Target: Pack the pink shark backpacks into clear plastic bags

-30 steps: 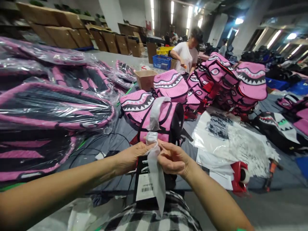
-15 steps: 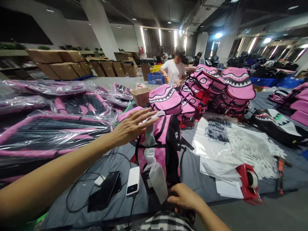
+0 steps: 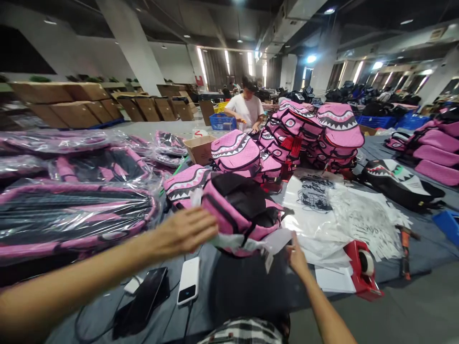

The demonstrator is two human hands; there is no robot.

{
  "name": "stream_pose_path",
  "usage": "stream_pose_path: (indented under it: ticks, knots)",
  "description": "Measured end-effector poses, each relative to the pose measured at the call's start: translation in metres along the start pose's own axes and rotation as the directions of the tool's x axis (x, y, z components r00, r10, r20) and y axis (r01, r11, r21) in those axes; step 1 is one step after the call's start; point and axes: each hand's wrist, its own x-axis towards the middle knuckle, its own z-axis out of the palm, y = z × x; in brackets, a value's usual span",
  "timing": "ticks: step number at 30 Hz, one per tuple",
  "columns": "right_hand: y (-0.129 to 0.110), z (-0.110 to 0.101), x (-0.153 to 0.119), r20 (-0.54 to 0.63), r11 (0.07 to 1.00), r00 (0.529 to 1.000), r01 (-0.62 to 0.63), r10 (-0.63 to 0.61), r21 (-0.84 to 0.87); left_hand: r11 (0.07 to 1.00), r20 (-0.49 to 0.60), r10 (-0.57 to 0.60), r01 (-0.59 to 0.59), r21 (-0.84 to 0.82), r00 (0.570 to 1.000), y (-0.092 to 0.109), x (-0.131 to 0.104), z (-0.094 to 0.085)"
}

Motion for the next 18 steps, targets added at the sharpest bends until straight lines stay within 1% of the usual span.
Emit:
stream_pose_path:
  ticks: [1, 2, 3, 4, 5, 6, 7, 8, 9, 10, 11, 12, 13, 14, 15, 16, 17, 18]
  knots:
    - [0.003, -0.021, 0.008, -0.118, 0.998, 0.991, -0.069, 0.067, -0.008, 0.998, 0.057, -0.052, 0.051, 0.023, 0.997, 0.026, -0.012, 0.024]
    - [0.004, -0.038, 0.014, -0.237, 0.991, 0.964, -0.13, 0.123, -0.015, 0.994, 0.112, -0.104, 0.102, 0.025, 0.988, 0.054, -0.022, 0.054]
    - [0.002, -0.05, 0.019, -0.345, 0.986, 0.927, -0.166, 0.146, -0.029, 0.986, 0.175, -0.162, 0.168, -0.018, 0.971, 0.081, -0.031, 0.087]
    - [-0.004, -0.056, 0.021, -0.423, 0.984, 0.897, -0.167, 0.129, -0.056, 0.967, 0.234, -0.215, 0.241, -0.088, 0.948, 0.107, -0.038, 0.123]
    - [-0.012, -0.055, 0.021, -0.454, 0.987, 0.888, -0.126, 0.068, -0.099, 0.928, 0.325, -0.264, 0.331, -0.171, 0.908, 0.131, -0.042, 0.159]
    - [-0.022, -0.047, 0.019, -0.429, 0.988, 0.903, -0.04, -0.029, -0.151, 0.868, 0.43, -0.291, 0.425, -0.258, 0.855, 0.15, -0.044, 0.192]
    - [-0.033, -0.033, 0.017, -0.361, 0.977, 0.922, 0.073, -0.142, -0.198, 0.775, 0.535, -0.311, 0.535, -0.335, 0.785, 0.166, -0.045, 0.221]
    - [-0.044, -0.014, 0.014, -0.238, 0.952, 0.937, 0.203, -0.257, -0.229, 0.672, 0.587, -0.294, 0.6, -0.434, 0.755, 0.177, -0.046, 0.243]
    - [-0.054, 0.009, 0.012, -0.073, 0.915, 0.933, 0.327, -0.352, -0.235, 0.617, 0.608, -0.268, 0.618, -0.488, 0.748, 0.184, -0.046, 0.258]
    - [-0.061, 0.035, 0.011, 0.106, 0.878, 0.906, 0.424, -0.41, -0.222, 0.561, 0.613, -0.254, 0.63, -0.537, 0.748, 0.187, -0.047, 0.266]
    - [-0.065, 0.061, 0.012, 0.256, 0.853, 0.871, 0.474, -0.419, -0.217, 0.532, 0.6, -0.238, 0.62, -0.577, 0.764, 0.186, -0.049, 0.267]
    - [-0.065, 0.086, 0.013, 0.349, 0.847, 0.856, 0.475, -0.382, -0.239, 0.506, 0.582, -0.225, 0.605, -0.615, 0.781, 0.181, -0.051, 0.262]
    - [-0.063, 0.108, 0.016, 0.381, 0.85, 0.866, 0.443, -0.323, -0.286, 0.452, 0.566, -0.232, 0.603, -0.658, 0.791, 0.173, -0.054, 0.253]
    - [-0.058, 0.128, 0.02, 0.357, 0.859, 0.898, 0.38, -0.255, -0.342, 0.367, 0.553, -0.273, 0.616, -0.697, 0.788, 0.163, -0.056, 0.242]
    - [-0.052, 0.144, 0.024, 0.303, 0.871, 0.933, 0.305, -0.194, -0.384, 0.25, 0.539, -0.374, 0.642, -0.725, 0.755, 0.149, -0.059, 0.23]
    - [-0.046, 0.156, 0.026, 0.25, 0.885, 0.955, 0.249, -0.157, -0.394, 0.112, 0.523, -0.521, 0.662, -0.741, 0.674, 0.131, -0.061, 0.219]
    - [-0.04, 0.165, 0.027, 0.221, 0.899, 0.963, 0.232, -0.157, -0.371, -0.024, 0.501, -0.675, 0.663, -0.748, 0.541, 0.111, -0.062, 0.21]
    - [-0.035, 0.172, 0.026, 0.221, 0.91, 0.957, 0.253, -0.187, -0.328, -0.139, 0.465, -0.806, 0.646, -0.75, 0.367, 0.087, -0.062, 0.203]
